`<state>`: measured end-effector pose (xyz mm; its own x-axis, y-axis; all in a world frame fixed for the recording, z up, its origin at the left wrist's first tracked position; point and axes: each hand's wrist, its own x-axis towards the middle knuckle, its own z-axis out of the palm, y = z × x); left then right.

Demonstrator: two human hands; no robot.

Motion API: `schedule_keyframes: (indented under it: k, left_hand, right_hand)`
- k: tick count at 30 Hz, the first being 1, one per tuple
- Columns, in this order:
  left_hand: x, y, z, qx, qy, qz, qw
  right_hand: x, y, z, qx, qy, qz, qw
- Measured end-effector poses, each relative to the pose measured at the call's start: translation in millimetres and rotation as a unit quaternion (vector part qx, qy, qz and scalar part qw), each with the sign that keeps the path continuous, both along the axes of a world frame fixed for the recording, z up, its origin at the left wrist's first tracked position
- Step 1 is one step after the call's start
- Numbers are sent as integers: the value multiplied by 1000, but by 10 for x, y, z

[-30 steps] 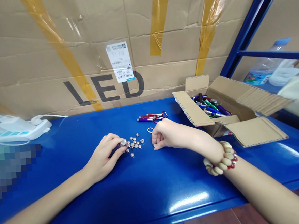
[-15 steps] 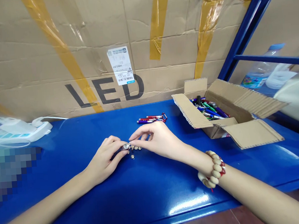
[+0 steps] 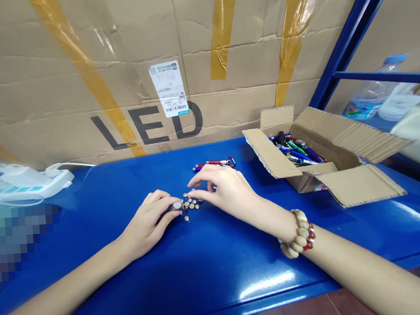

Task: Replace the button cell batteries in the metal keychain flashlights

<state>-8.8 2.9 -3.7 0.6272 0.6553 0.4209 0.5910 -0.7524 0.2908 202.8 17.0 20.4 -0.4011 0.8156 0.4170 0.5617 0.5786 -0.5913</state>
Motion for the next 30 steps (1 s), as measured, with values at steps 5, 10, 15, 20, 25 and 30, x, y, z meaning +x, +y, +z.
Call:
schedule_keyframes:
  k: [5, 10, 15, 20, 25, 30]
  left_hand:
    - [2, -8, -9, -7, -16, 21, 1000]
    - [1, -10, 3, -4, -22, 30, 999]
    - [-4, -2, 9, 11, -4, 9, 1000]
    - [-21, 10, 0, 5, -26, 36, 999]
    - [-1, -41, 26, 21, -58, 49, 997]
    - [41, -105, 25, 58, -102, 8, 993]
  right_hand:
    - [113, 101, -62, -3, -150, 22, 988]
    - [103, 156, -126, -24, -163, 23, 986]
    - [70, 127, -81, -29, -97, 10, 995]
    - [-6, -5, 45, -54, 19, 6, 998]
    - [-77, -123, 119, -104, 124, 27, 986]
    - [-85, -137, 105, -144, 145, 64, 977]
